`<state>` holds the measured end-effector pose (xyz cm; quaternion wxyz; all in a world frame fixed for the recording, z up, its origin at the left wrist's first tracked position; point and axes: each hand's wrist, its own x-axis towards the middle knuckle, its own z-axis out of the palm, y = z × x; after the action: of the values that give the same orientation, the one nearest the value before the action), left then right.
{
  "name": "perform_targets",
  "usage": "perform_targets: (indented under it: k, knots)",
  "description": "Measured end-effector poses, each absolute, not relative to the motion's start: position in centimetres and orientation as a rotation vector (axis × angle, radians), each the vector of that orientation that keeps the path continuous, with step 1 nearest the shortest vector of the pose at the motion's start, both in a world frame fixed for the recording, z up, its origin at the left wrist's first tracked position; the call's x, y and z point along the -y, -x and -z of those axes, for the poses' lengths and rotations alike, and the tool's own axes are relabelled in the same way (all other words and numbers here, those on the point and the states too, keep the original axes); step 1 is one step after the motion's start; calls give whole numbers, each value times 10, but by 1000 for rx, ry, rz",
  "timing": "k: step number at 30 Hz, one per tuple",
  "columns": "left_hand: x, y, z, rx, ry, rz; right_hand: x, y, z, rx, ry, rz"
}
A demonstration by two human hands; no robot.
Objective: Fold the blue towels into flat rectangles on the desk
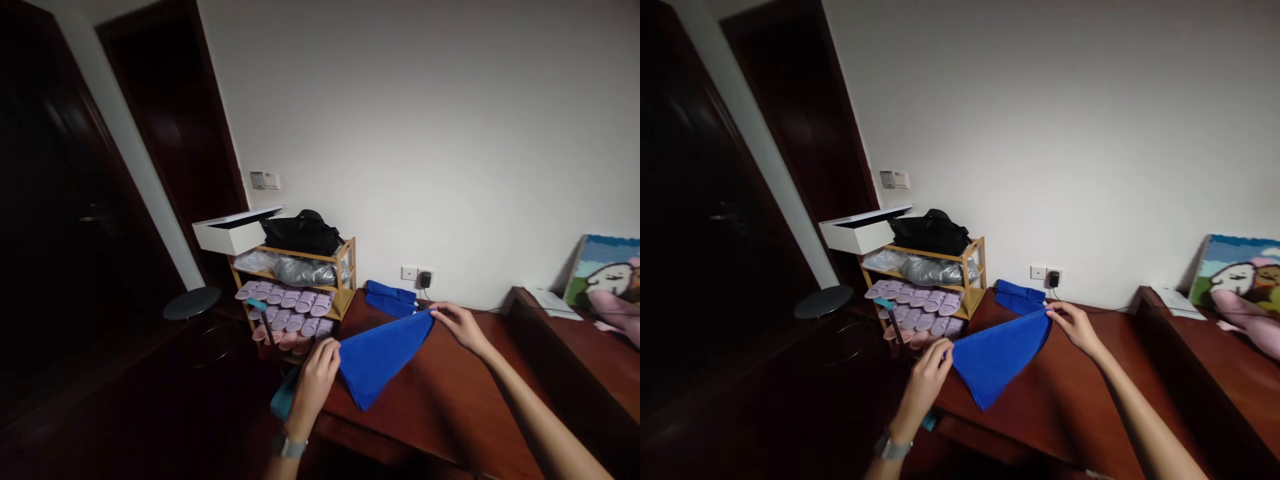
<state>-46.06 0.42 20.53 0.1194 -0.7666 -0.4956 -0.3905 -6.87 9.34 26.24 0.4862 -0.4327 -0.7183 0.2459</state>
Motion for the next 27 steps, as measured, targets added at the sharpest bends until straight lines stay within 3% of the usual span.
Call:
perform_targets:
  k: [5,10,27]
  knots:
    - [-4,443,-287,1239,2425,1075,-40,28,-288,1603,1045,-533]
    - [-10,422,-325,1342,2573,1241,-3,-1,-292,1571,1047,-503]
    - [6,363,-303,1346,2738,1352,70,-48,-263,1574,1232,-445]
